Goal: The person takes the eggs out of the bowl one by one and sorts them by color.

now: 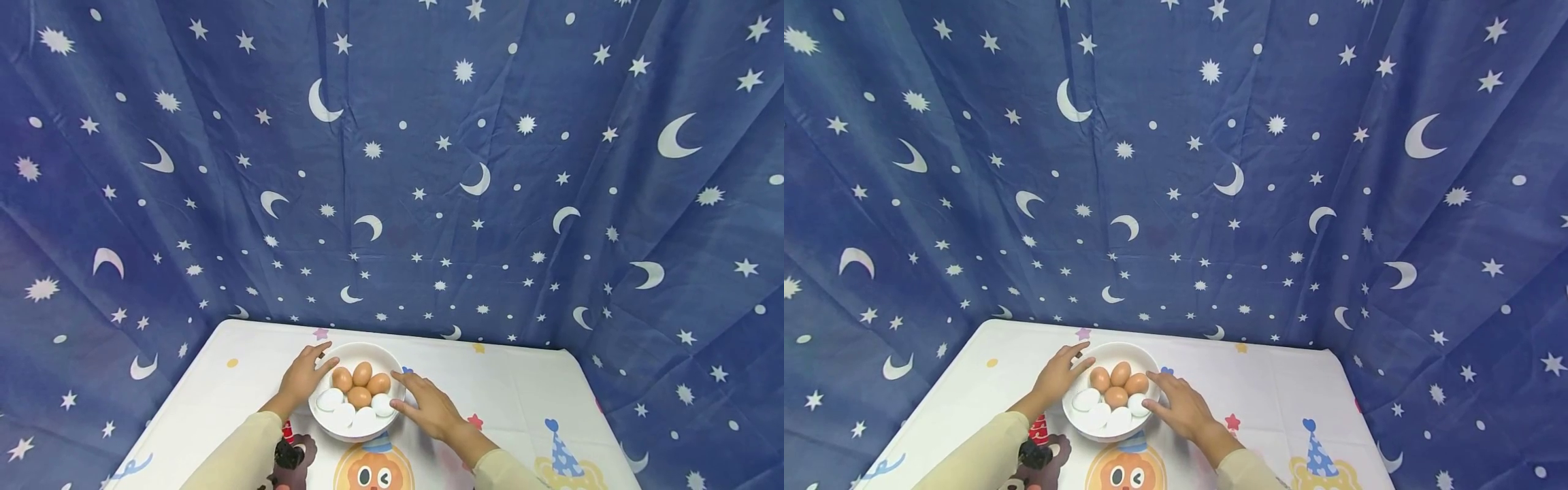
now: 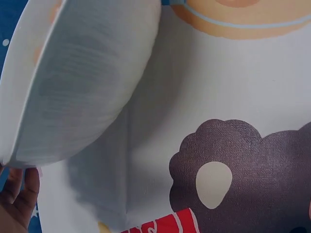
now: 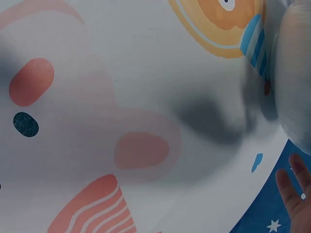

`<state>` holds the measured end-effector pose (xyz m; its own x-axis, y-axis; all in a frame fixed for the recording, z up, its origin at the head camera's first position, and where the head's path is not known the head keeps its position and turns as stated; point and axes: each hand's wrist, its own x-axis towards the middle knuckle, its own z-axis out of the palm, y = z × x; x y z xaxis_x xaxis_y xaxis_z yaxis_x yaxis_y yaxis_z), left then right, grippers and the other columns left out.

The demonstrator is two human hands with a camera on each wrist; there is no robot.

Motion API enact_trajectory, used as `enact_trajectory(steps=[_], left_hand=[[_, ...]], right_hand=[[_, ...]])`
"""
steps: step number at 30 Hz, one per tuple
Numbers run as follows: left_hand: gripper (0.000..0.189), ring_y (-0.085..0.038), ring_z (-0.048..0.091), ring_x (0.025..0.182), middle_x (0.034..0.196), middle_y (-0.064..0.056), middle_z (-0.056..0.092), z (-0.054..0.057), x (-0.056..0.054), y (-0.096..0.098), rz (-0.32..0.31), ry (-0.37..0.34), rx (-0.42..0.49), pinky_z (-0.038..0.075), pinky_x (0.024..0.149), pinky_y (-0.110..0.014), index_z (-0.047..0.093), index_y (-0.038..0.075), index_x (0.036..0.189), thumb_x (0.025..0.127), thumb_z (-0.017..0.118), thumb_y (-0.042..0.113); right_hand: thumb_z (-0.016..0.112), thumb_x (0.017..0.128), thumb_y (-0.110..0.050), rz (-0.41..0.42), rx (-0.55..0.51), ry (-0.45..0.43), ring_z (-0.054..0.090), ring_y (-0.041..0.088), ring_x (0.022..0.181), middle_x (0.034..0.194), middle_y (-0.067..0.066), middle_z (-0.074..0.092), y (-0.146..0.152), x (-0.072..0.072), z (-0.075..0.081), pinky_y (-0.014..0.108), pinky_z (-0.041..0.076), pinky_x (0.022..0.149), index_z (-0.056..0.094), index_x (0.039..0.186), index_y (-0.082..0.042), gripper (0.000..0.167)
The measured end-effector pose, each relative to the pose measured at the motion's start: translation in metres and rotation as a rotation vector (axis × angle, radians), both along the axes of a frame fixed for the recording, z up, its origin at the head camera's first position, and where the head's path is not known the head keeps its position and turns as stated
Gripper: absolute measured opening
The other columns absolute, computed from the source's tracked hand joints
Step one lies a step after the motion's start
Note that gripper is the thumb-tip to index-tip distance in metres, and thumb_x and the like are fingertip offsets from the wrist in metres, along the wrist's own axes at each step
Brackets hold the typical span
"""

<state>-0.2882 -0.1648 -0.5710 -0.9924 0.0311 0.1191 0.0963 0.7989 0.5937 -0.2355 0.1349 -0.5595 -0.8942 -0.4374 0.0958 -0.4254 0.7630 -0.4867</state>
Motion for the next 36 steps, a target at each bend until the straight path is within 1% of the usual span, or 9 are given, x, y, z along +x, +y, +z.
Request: enact_trajectory(steps=[3,6,12,17,20,23,27,31,36], left_hand=[[0.047,-0.017,0.056,0.084,0.104,-0.005,0.061,-0.001,0.001,-0.004,0.012,-0.02,0.043,0.049,0.074,-0.036,0.06,0.015,0.134,0.097,0.059,0.044],[0.04,-0.014,0.054,0.079,0.098,-0.003,0.061,-0.001,0.002,-0.007,0.029,-0.032,0.097,0.046,0.07,-0.031,0.065,0.014,0.129,0.099,0.058,0.039],[0.032,-0.017,0.057,0.083,0.098,-0.006,0.064,-0.004,0.007,-0.01,0.061,-0.009,0.2,0.05,0.074,-0.033,0.069,0.012,0.124,0.099,0.06,0.031],[0.032,-0.023,0.062,0.091,0.1,-0.01,0.067,-0.007,0.01,-0.011,0.092,0.009,0.249,0.055,0.076,-0.035,0.07,0.01,0.121,0.097,0.064,0.029],[0.032,-0.024,0.063,0.092,0.102,-0.011,0.068,-0.01,0.01,-0.013,0.114,-0.008,0.281,0.056,0.074,-0.031,0.071,0.01,0.119,0.096,0.064,0.031],[0.032,-0.022,0.064,0.088,0.105,-0.012,0.068,-0.016,0.011,-0.015,0.134,-0.051,0.326,0.057,0.066,-0.027,0.071,0.01,0.119,0.096,0.065,0.032],[0.034,-0.018,0.065,0.079,0.107,-0.014,0.067,-0.02,0.014,-0.017,0.151,-0.099,0.388,0.057,0.056,-0.026,0.07,0.009,0.12,0.096,0.064,0.032],[0.035,-0.016,0.066,0.077,0.109,-0.015,0.067,-0.019,0.016,-0.015,0.16,-0.126,0.443,0.058,0.056,-0.026,0.069,0.008,0.122,0.097,0.064,0.032],[0.036,-0.017,0.066,0.079,0.109,-0.015,0.066,-0.017,0.016,-0.013,0.176,-0.142,0.474,0.058,0.057,-0.027,0.068,0.008,0.123,0.098,0.063,0.032]], right_hand=[[0.041,0.095,-0.067,-0.006,0.005,-0.002,0.045,0.029,0.137,0.146,-0.003,0.052,-0.002,0.0,-0.003,0.054,0.039,0.109,0.045,0.147,-0.03,0.064],[0.042,0.095,-0.067,-0.007,0.0,-0.007,0.05,0.026,0.132,0.145,-0.004,0.053,-0.005,0.0,-0.005,0.051,0.041,0.107,0.046,0.146,-0.03,0.064],[0.044,0.096,-0.063,-0.028,-0.035,-0.02,0.061,0.018,0.107,0.135,-0.004,0.059,-0.012,-0.002,-0.007,0.043,0.051,0.088,0.047,0.146,-0.025,0.062],[0.051,0.097,-0.054,-0.059,-0.073,-0.033,0.06,0.027,0.116,0.133,0.003,0.061,-0.02,-0.008,-0.009,0.051,0.049,0.093,0.047,0.146,-0.02,0.06],[0.053,0.097,-0.052,-0.08,-0.079,-0.047,0.055,0.032,0.125,0.136,0.004,0.06,-0.024,-0.011,-0.012,0.055,0.046,0.1,0.047,0.146,-0.02,0.059],[0.054,0.097,-0.052,-0.101,-0.075,-0.058,0.049,0.034,0.132,0.137,0.004,0.059,-0.026,-0.012,-0.014,0.057,0.041,0.105,0.048,0.145,-0.022,0.057],[0.056,0.096,-0.05,-0.106,-0.074,-0.042,0.05,0.034,0.132,0.135,0.004,0.06,-0.029,-0.014,-0.018,0.055,0.038,0.108,0.049,0.144,-0.021,0.056],[0.06,0.095,-0.047,-0.105,-0.093,-0.019,0.052,0.032,0.129,0.133,0.005,0.061,-0.033,-0.017,-0.018,0.052,0.038,0.11,0.051,0.143,-0.018,0.057],[0.066,0.092,-0.042,-0.11,-0.124,0.001,0.055,0.032,0.125,0.131,0.007,0.063,-0.037,-0.022,-0.017,0.052,0.043,0.105,0.054,0.139,-0.015,0.056]])
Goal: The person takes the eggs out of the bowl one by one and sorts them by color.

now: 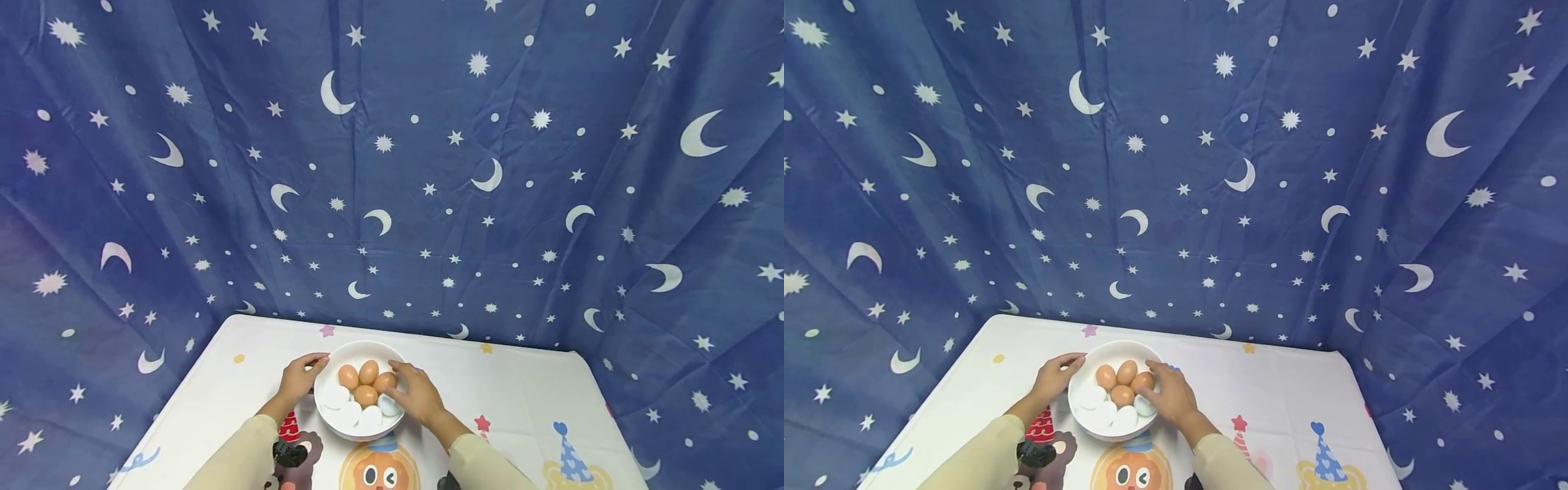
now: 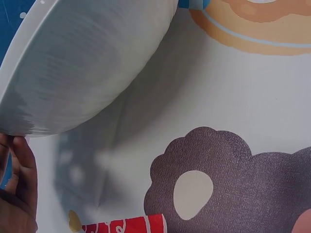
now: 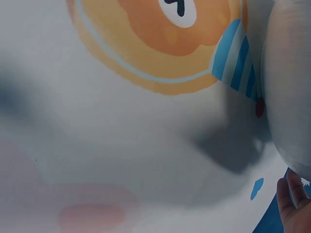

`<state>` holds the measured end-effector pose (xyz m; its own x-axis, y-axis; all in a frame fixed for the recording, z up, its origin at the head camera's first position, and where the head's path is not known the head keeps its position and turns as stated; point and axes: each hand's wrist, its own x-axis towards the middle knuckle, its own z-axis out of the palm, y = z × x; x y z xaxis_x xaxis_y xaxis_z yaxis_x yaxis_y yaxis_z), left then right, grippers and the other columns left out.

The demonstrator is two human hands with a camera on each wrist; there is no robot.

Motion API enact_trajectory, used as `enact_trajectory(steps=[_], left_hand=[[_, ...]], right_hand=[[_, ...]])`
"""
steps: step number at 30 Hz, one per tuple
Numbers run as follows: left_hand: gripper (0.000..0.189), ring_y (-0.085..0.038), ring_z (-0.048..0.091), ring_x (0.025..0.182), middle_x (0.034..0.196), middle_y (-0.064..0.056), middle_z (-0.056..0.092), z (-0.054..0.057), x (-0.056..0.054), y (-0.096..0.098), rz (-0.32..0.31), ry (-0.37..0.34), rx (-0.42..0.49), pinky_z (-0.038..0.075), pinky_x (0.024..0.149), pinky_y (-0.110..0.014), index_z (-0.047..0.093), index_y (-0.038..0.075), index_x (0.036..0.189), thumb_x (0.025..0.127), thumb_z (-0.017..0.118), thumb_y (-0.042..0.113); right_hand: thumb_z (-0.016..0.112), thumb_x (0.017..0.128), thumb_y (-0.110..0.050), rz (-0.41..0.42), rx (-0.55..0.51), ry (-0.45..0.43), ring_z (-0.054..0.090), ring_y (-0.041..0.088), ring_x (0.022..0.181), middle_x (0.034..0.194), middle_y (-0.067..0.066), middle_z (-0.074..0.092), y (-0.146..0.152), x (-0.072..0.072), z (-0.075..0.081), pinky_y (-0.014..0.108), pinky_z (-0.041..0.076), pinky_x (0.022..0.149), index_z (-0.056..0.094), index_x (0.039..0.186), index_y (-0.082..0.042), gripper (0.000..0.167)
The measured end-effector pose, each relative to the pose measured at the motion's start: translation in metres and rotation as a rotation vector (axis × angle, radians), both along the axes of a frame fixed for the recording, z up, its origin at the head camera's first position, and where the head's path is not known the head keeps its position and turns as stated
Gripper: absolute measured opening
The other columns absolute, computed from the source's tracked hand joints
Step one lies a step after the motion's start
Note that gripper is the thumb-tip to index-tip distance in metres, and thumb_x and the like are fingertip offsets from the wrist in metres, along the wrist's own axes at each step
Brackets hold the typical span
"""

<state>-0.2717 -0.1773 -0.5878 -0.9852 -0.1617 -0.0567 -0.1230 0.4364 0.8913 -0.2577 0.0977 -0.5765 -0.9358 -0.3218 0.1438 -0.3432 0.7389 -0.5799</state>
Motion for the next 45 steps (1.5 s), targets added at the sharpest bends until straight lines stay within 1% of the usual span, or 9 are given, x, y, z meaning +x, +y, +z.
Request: enact_trajectory(steps=[4,8,15,17,21,26,33,39,45], left_hand=[[0.037,-0.017,0.066,0.08,0.11,-0.014,0.066,0.001,-0.001,0.0,0.007,-0.019,0.01,0.058,0.057,-0.028,0.067,0.007,0.124,0.097,0.063,0.032],[0.038,-0.016,0.065,0.079,0.111,-0.013,0.066,0.0,-0.002,-0.001,0.013,-0.033,0.024,0.059,0.059,-0.028,0.067,0.008,0.125,0.097,0.063,0.034],[0.038,-0.015,0.065,0.078,0.11,-0.013,0.066,-0.002,-0.006,-0.003,0.014,-0.025,0.042,0.058,0.058,-0.028,0.068,0.008,0.124,0.097,0.063,0.035],[0.038,-0.015,0.066,0.077,0.11,-0.012,0.066,-0.003,-0.006,-0.002,0.018,-0.023,0.05,0.058,0.058,-0.027,0.068,0.009,0.123,0.096,0.064,0.035],[0.039,-0.015,0.066,0.076,0.11,-0.015,0.066,-0.004,-0.006,-0.002,0.024,-0.008,0.047,0.058,0.057,-0.027,0.068,0.007,0.123,0.096,0.064,0.035],[0.04,-0.016,0.066,0.081,0.114,-0.015,0.065,-0.005,-0.006,-0.002,0.03,-0.029,0.056,0.059,0.058,-0.028,0.067,0.008,0.124,0.097,0.063,0.036],[0.041,-0.016,0.067,0.081,0.115,-0.014,0.064,-0.006,-0.005,-0.001,0.028,-0.035,0.066,0.059,0.06,-0.029,0.067,0.008,0.125,0.097,0.062,0.037],[0.042,-0.016,0.067,0.079,0.114,-0.015,0.064,-0.005,-0.004,-0.001,0.03,-0.03,0.078,0.059,0.06,-0.03,0.067,0.007,0.125,0.097,0.062,0.038],[0.039,-0.017,0.068,0.079,0.114,-0.016,0.064,-0.005,-0.004,0.0,0.045,-0.026,0.087,0.059,0.06,-0.029,0.068,0.008,0.123,0.098,0.061,0.037]], right_hand=[[0.069,0.089,-0.036,-0.008,-0.021,0.016,0.057,0.035,0.119,0.129,0.008,0.064,-0.005,-0.004,-0.001,0.053,0.045,0.101,0.057,0.136,-0.012,0.054],[0.072,0.087,-0.033,-0.047,-0.021,0.011,0.058,0.035,0.116,0.13,0.009,0.063,-0.012,-0.007,-0.004,0.052,0.047,0.098,0.058,0.135,-0.011,0.054],[0.079,0.081,-0.03,-0.142,-0.069,-0.011,0.057,0.035,0.118,0.131,0.007,0.064,-0.025,-0.009,-0.008,0.051,0.045,0.101,0.062,0.132,-0.011,0.057],[0.08,0.08,-0.029,-0.16,-0.062,-0.006,0.057,0.034,0.119,0.131,0.005,0.064,-0.026,-0.009,-0.009,0.052,0.044,0.103,0.063,0.131,-0.012,0.056],[0.08,0.079,-0.029,-0.183,-0.048,-0.01,0.057,0.034,0.12,0.131,0.003,0.064,-0.027,-0.009,-0.01,0.053,0.047,0.099,0.064,0.129,-0.016,0.054],[0.081,0.079,-0.029,-0.198,-0.017,-0.031,0.059,0.035,0.119,0.131,0.002,0.064,-0.028,-0.009,-0.009,0.053,0.051,0.092,0.065,0.128,-0.017,0.052],[0.082,0.078,-0.032,-0.23,0.03,-0.065,0.061,0.031,0.117,0.128,0.0,0.065,-0.03,-0.007,-0.008,0.051,0.052,0.089,0.068,0.125,-0.019,0.05],[0.081,0.074,-0.031,-0.268,0.048,-0.031,0.064,0.032,0.11,0.121,0.0,0.068,-0.034,-0.007,-0.009,0.05,0.054,0.083,0.071,0.119,-0.018,0.048],[0.079,0.07,-0.023,-0.317,0.04,-0.015,0.065,0.033,0.104,0.113,0.0,0.07,-0.038,-0.005,-0.009,0.05,0.054,0.079,0.073,0.113,-0.017,0.045]])
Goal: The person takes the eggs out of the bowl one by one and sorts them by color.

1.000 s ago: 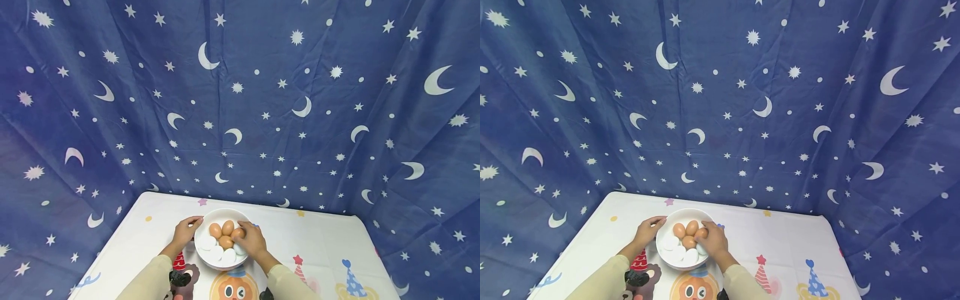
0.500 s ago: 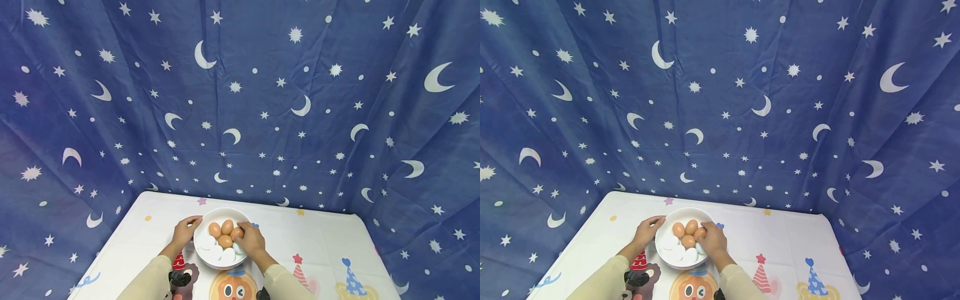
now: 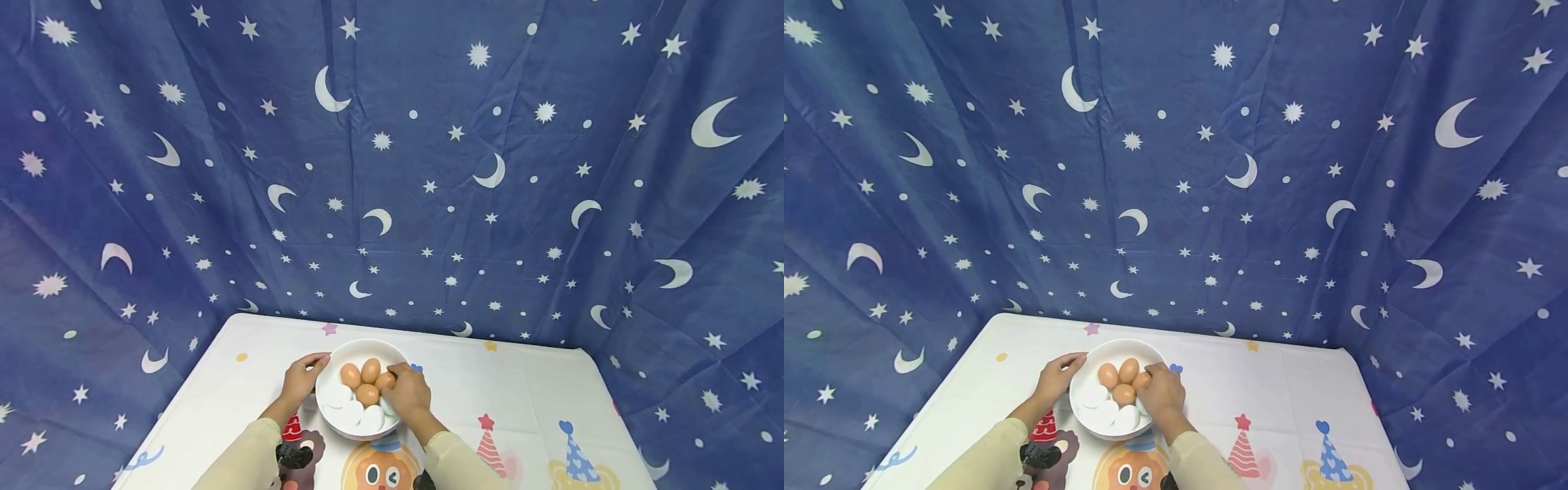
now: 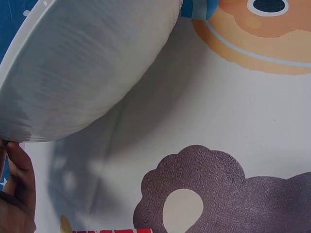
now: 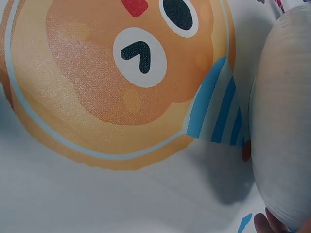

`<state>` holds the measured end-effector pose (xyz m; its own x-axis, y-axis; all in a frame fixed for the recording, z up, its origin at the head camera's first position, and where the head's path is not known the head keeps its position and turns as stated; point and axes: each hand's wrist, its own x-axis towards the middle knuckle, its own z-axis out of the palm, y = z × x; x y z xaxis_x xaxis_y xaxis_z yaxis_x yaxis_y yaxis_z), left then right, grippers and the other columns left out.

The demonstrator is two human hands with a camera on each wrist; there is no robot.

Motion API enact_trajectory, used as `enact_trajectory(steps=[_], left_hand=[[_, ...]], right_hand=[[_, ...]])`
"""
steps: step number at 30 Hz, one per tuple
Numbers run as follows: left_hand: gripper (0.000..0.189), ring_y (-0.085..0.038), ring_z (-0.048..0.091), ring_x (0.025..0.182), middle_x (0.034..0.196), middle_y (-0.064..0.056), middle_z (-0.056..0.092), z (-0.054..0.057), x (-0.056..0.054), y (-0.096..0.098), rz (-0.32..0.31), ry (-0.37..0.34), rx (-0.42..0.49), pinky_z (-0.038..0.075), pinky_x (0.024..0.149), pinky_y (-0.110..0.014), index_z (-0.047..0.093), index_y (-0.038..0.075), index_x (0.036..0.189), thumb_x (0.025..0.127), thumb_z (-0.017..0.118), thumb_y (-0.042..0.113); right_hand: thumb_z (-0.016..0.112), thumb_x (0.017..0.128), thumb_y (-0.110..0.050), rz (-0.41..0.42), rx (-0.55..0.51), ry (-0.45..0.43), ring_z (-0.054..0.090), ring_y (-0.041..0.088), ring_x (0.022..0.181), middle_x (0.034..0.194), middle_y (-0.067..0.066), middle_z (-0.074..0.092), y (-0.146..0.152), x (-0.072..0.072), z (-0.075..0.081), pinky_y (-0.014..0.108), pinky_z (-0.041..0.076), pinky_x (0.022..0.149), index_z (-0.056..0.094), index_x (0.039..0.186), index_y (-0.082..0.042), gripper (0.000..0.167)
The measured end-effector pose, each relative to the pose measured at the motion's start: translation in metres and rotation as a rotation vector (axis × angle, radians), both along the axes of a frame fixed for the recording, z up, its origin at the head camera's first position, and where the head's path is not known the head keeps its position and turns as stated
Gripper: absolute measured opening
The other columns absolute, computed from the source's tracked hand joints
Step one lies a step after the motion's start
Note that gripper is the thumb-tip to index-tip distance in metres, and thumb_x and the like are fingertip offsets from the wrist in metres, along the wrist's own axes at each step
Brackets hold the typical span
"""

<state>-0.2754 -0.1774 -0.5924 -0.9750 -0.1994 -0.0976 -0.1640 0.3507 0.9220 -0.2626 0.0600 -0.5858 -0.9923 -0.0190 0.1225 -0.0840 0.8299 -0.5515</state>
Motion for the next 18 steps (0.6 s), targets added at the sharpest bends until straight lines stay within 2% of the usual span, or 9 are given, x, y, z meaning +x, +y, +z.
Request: enact_trajectory(steps=[11,18], left_hand=[[0.041,-0.017,0.066,0.081,0.115,-0.015,0.063,-0.0003,-0.0004,0.0016,0.011,-0.006,0.001,0.059,0.062,-0.029,0.067,0.007,0.124,0.097,0.062,0.038],[0.042,-0.015,0.066,0.079,0.116,-0.014,0.064,-0.0019,-0.0003,0.0017,0.014,-0.021,-0.008,0.059,0.061,-0.027,0.067,0.009,0.124,0.096,0.062,0.04]], right_hand=[[0.082,0.067,-0.018,-0.003,-0.04,0.069,0.066,0.031,0.097,0.104,-0.002,0.071,-0.0007,-0.0006,-0.0022,0.047,0.055,0.075,0.075,0.103,-0.017,0.037],[0.084,0.066,-0.017,0.011,-0.073,0.07,0.066,0.027,0.094,0.1,-0.005,0.071,0.001,-0.0004,-0.0033,0.044,0.055,0.076,0.075,0.095,-0.017,0.03]])
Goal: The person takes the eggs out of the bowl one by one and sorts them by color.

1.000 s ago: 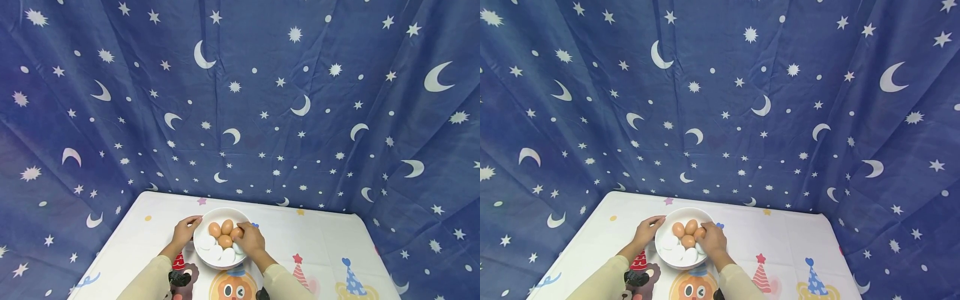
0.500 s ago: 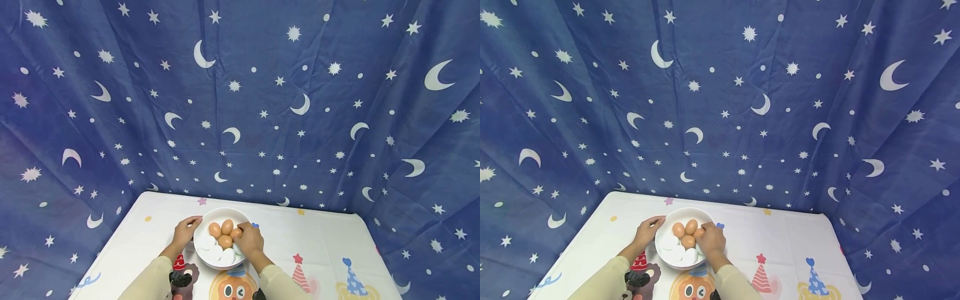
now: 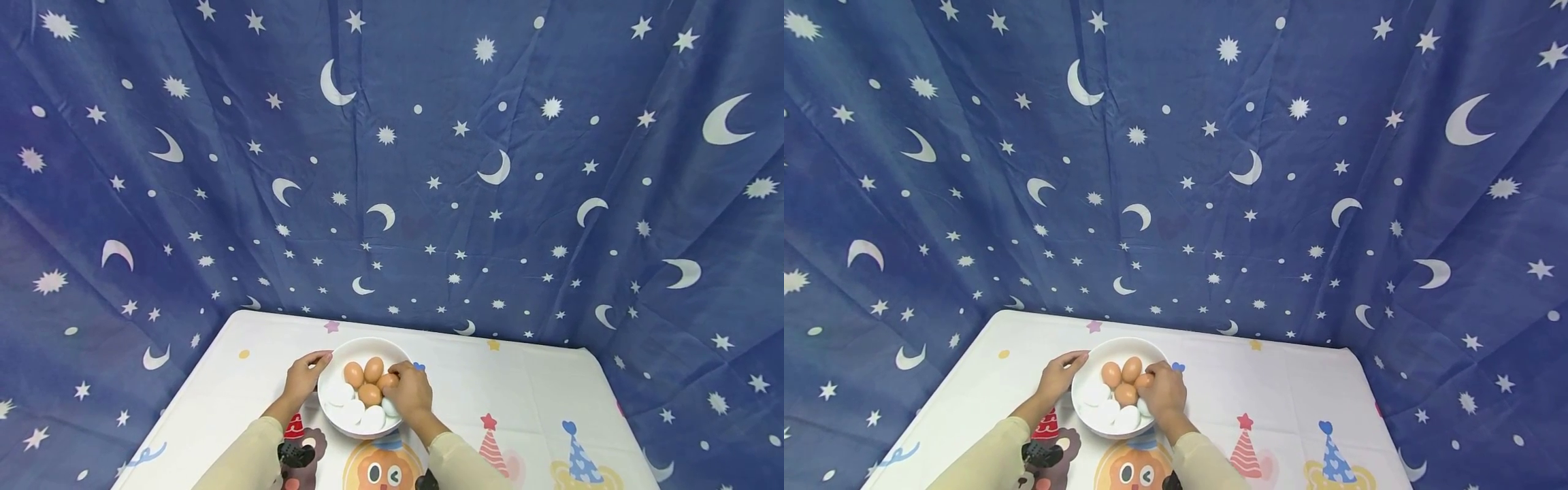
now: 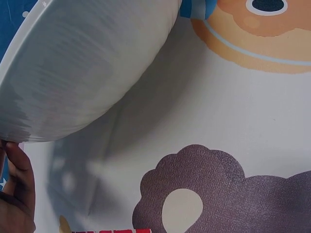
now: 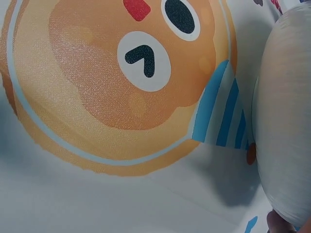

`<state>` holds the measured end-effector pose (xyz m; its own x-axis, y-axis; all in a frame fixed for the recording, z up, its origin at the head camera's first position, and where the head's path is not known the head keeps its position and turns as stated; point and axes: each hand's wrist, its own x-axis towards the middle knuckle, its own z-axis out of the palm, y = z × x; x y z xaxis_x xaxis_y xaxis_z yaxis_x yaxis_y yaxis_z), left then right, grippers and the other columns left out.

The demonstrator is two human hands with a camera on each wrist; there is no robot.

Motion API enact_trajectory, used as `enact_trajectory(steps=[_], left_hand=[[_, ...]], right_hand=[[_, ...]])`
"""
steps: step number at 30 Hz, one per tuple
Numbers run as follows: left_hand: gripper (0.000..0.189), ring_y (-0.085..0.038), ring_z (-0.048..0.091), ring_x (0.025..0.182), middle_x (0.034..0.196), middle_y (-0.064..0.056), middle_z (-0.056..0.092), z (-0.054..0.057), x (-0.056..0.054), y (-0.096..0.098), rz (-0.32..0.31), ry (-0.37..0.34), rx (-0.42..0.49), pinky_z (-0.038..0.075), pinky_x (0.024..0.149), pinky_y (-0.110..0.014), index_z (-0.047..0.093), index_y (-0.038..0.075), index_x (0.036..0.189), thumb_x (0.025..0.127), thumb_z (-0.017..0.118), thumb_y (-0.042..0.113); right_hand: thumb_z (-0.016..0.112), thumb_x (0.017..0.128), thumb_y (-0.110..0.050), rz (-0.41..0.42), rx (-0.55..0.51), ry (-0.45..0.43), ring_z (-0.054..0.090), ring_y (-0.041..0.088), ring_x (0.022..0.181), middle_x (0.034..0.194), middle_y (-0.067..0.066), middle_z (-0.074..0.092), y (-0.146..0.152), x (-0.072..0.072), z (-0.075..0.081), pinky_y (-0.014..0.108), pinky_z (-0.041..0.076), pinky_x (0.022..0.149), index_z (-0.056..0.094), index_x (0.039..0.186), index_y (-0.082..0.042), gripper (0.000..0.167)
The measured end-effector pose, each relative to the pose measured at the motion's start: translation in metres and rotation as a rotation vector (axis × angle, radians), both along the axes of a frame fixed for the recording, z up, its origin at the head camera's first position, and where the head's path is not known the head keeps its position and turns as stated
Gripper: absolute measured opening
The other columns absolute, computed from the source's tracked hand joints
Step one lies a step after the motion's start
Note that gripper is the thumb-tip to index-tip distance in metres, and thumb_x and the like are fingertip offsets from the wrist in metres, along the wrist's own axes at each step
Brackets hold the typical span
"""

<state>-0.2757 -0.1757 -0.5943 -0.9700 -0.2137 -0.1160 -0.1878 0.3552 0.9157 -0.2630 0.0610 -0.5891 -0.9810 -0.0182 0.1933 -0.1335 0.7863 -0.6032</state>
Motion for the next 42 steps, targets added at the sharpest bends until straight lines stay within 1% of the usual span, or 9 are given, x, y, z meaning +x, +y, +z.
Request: enact_trajectory(steps=[5,8,12,22,26,31,34,39,42], left_hand=[[0.043,-0.013,0.064,0.077,0.115,-0.014,0.063,0.0,-0.002,0.0,-0.013,0.0,-0.003,0.058,0.061,-0.027,0.067,0.009,0.125,0.096,0.062,0.04],[0.043,-0.013,0.064,0.077,0.114,-0.013,0.063,0.0,-0.003,0.001,-0.012,0.001,0.002,0.058,0.06,-0.027,0.067,0.009,0.124,0.096,0.062,0.04],[0.042,-0.013,0.065,0.078,0.115,-0.013,0.064,0.001,-0.005,0.002,-0.013,0.007,-0.001,0.058,0.061,-0.027,0.068,0.009,0.124,0.096,0.062,0.04],[0.042,-0.014,0.066,0.08,0.117,-0.014,0.064,0.001,-0.006,0.003,-0.015,0.003,-0.004,0.059,0.063,-0.027,0.068,0.009,0.124,0.096,0.062,0.041],[0.043,-0.014,0.066,0.081,0.117,-0.014,0.064,0.001,-0.007,0.002,-0.013,-0.003,-0.007,0.059,0.063,-0.027,0.068,0.009,0.124,0.096,0.063,0.041],[0.043,-0.014,0.065,0.079,0.116,-0.014,0.065,0.001,-0.008,0.0,-0.008,-0.005,-0.014,0.058,0.062,-0.027,0.068,0.009,0.124,0.096,0.063,0.041],[0.043,-0.013,0.064,0.079,0.116,-0.014,0.065,0.001,-0.009,-0.001,-0.011,-0.006,-0.019,0.058,0.062,-0.026,0.068,0.009,0.124,0.096,0.062,0.042],[0.044,-0.012,0.065,0.077,0.117,-0.014,0.064,-0.001,-0.009,-0.003,-0.015,-0.013,-0.018,0.058,0.061,-0.027,0.067,0.009,0.125,0.096,0.061,0.043],[0.045,-0.012,0.065,0.076,0.117,-0.014,0.064,-0.002,-0.009,-0.003,-0.008,-0.019,-0.018,0.058,0.06,-0.026,0.067,0.01,0.125,0.096,0.062,0.044]], right_hand=[[0.087,0.063,-0.018,0.006,0.016,0.049,0.065,0.023,0.091,0.095,-0.005,0.071,0.001,-0.002,0.0,0.038,0.052,0.08,0.076,0.091,-0.016,0.03],[0.089,0.061,-0.023,0.002,0.035,0.092,0.06,0.021,0.089,0.091,-0.004,0.073,0.001,-0.003,-0.001,0.037,0.044,0.088,0.076,0.088,-0.015,0.031],[0.09,0.06,-0.026,-0.016,0.024,0.125,0.054,0.02,0.09,0.09,-0.004,0.073,0.001,-0.003,-0.001,0.039,0.036,0.097,0.077,0.087,-0.016,0.032],[0.089,0.058,-0.02,-0.033,-0.078,0.14,0.056,0.023,0.097,0.093,-0.002,0.074,0.002,-0.003,0.0,0.05,0.028,0.113,0.077,0.088,-0.014,0.032],[0.089,0.058,-0.02,-0.032,-0.109,0.135,0.057,0.022,0.097,0.094,-0.001,0.075,0.004,-0.001,0.007,0.047,0.033,0.11,0.077,0.09,-0.012,0.035],[0.089,0.062,-0.02,-0.035,-0.176,0.14,0.056,0.021,0.097,0.094,-0.001,0.074,0.008,-0.001,0.02,0.04,0.044,0.09,0.077,0.092,-0.01,0.034],[0.089,0.064,-0.019,-0.04,-0.223,0.124,0.057,0.021,0.097,0.095,-0.001,0.074,0.011,0.0,0.025,0.04,0.046,0.089,0.077,0.094,-0.011,0.034],[0.089,0.064,-0.018,-0.07,-0.327,0.062,0.06,0.022,0.103,0.099,-0.002,0.073,0.014,0.0,0.026,0.042,0.047,0.095,0.077,0.096,-0.012,0.034],[0.089,0.065,-0.016,-0.077,-0.379,0.058,0.063,0.024,0.101,0.099,-0.001,0.072,0.016,0.001,0.029,0.042,0.049,0.093,0.076,0.096,-0.01,0.034]])
